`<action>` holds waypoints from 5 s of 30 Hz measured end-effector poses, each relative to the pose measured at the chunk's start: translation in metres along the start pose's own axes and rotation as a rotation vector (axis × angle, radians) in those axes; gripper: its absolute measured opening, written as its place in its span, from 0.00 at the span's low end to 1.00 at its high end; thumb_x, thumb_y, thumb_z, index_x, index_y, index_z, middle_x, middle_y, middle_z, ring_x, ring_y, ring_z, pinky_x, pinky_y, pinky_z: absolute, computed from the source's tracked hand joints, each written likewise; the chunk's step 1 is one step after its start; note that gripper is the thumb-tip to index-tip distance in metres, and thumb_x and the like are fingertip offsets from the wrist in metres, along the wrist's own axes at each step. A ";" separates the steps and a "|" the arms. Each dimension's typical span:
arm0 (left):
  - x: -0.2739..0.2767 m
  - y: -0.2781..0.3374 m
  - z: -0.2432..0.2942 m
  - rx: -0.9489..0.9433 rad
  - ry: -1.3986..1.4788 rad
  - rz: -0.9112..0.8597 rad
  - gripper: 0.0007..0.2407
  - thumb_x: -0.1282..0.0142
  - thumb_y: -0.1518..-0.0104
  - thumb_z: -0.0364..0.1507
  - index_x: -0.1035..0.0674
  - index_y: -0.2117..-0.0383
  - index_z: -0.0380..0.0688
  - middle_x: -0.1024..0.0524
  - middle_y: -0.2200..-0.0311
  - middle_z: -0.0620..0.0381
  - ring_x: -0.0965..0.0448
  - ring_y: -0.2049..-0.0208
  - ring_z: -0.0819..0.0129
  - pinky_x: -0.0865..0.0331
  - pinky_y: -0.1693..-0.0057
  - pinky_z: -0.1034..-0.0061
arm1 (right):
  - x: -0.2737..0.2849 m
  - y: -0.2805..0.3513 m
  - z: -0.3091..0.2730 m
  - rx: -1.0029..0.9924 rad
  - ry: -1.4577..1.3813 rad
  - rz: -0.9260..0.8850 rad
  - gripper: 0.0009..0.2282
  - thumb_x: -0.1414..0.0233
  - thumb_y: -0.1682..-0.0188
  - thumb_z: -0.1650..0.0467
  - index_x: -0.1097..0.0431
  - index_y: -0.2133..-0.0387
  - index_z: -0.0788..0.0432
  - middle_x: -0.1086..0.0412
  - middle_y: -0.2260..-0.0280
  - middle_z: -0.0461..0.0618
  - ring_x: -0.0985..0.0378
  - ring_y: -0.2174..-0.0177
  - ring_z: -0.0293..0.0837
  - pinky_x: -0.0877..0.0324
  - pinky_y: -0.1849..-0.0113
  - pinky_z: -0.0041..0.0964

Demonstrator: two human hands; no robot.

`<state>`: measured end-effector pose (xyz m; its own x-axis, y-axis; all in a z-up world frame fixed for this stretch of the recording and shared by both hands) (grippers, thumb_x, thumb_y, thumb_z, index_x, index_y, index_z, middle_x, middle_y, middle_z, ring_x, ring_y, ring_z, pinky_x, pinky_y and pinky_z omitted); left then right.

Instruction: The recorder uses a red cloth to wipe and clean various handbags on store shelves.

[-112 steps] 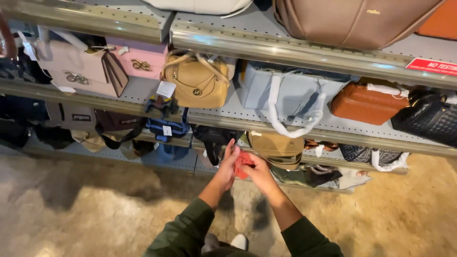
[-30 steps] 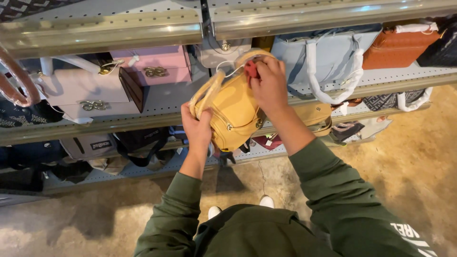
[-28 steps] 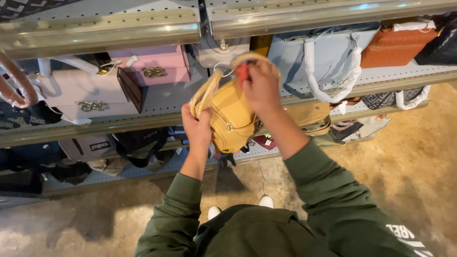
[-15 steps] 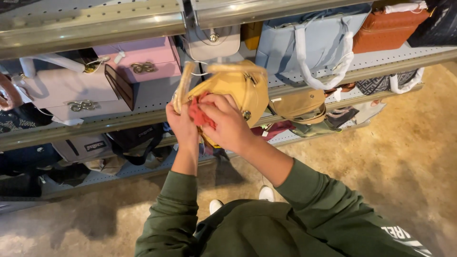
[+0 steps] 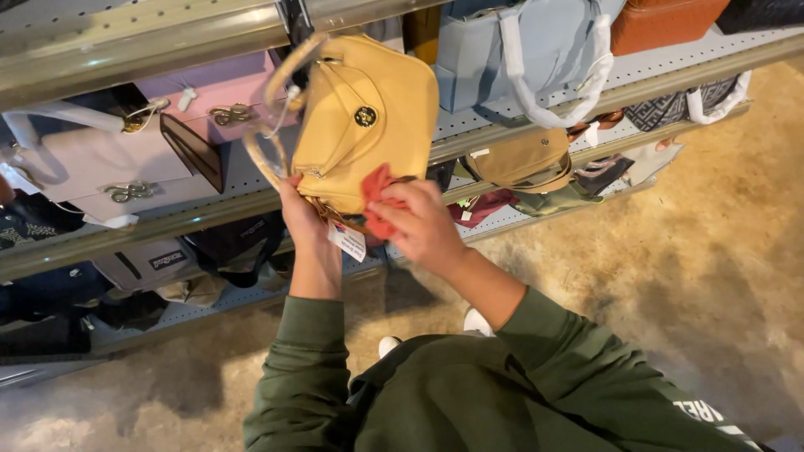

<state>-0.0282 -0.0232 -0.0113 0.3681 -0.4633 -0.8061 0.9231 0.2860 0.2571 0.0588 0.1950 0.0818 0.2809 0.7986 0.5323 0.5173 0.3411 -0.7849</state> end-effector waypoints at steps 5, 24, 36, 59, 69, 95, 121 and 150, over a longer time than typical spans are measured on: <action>0.004 0.008 0.001 -0.052 -0.063 0.033 0.18 0.53 0.42 0.32 0.25 0.50 0.33 0.20 0.54 0.47 0.19 0.53 0.56 0.25 0.47 0.64 | -0.004 0.026 0.073 -0.347 0.003 0.174 0.17 0.39 0.60 0.76 0.24 0.55 0.53 0.30 0.53 0.47 0.30 0.51 0.52 0.32 0.49 0.45; 0.062 0.003 0.003 0.170 -0.106 -0.108 0.21 0.55 0.44 0.33 0.26 0.47 0.33 0.22 0.51 0.43 0.21 0.51 0.52 0.29 0.42 0.63 | 0.020 0.018 0.073 0.042 0.165 0.058 0.16 0.35 0.53 0.70 0.26 0.51 0.54 0.31 0.47 0.51 0.31 0.46 0.53 0.38 0.45 0.52; 0.044 0.015 -0.005 0.138 -0.174 -0.107 0.24 0.55 0.46 0.33 0.27 0.44 0.33 0.23 0.47 0.44 0.22 0.47 0.52 0.30 0.40 0.63 | 0.027 -0.039 0.030 -0.045 -0.055 0.109 0.18 0.38 0.57 0.73 0.27 0.51 0.56 0.35 0.47 0.54 0.33 0.46 0.58 0.38 0.43 0.51; 0.002 0.049 0.012 -0.270 -0.365 -0.133 0.24 0.56 0.49 0.25 0.32 0.42 0.26 0.24 0.52 0.42 0.22 0.53 0.56 0.27 0.46 0.68 | 0.011 -0.053 0.030 -0.102 -0.013 0.046 0.15 0.39 0.57 0.74 0.25 0.54 0.57 0.31 0.49 0.50 0.33 0.49 0.57 0.35 0.45 0.50; 0.044 0.024 0.018 -0.087 -0.047 -0.122 0.25 0.56 0.48 0.31 0.30 0.42 0.32 0.25 0.46 0.42 0.23 0.44 0.52 0.29 0.38 0.62 | -0.024 0.084 0.208 -1.136 -0.733 0.378 0.10 0.48 0.46 0.76 0.24 0.54 0.62 0.28 0.59 0.63 0.31 0.63 0.62 0.35 0.59 0.55; -0.017 0.017 0.014 0.097 -0.515 -0.274 0.25 0.46 0.40 0.40 0.37 0.38 0.47 0.29 0.42 0.52 0.27 0.44 0.56 0.28 0.44 0.56 | -0.039 0.036 0.146 -1.034 -1.848 0.212 0.30 0.59 0.44 0.50 0.43 0.34 0.55 0.38 0.37 0.50 0.35 0.39 0.49 0.38 0.40 0.49; -0.035 0.030 -0.014 0.543 -0.072 -0.409 0.28 0.51 0.41 0.50 0.29 0.39 0.46 0.27 0.41 0.46 0.25 0.42 0.50 0.27 0.42 0.51 | -0.026 0.041 0.158 -0.882 -1.586 0.189 0.19 0.50 0.48 0.68 0.37 0.42 0.58 0.30 0.47 0.52 0.24 0.49 0.48 0.28 0.48 0.45; 0.017 -0.026 -0.033 0.303 0.134 -0.440 0.27 0.47 0.43 0.50 0.26 0.49 0.39 0.21 0.57 0.43 0.19 0.56 0.48 0.23 0.48 0.49 | 0.013 -0.033 0.071 -0.246 -0.011 -0.036 0.23 0.44 0.57 0.74 0.29 0.45 0.58 0.36 0.39 0.58 0.40 0.39 0.65 0.43 0.39 0.52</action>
<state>-0.0493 -0.0108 -0.0488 -0.0591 -0.3682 -0.9279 0.9847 -0.1744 0.0065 -0.0117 0.2293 0.0920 0.2506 0.7937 0.5543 0.7088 0.2395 -0.6635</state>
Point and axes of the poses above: each hand's wrist, its own y-axis away from the middle knuckle, its own x-axis out of the back of the hand, z = x × y, the point moved 2 cm from there along -y, towards the middle knuckle
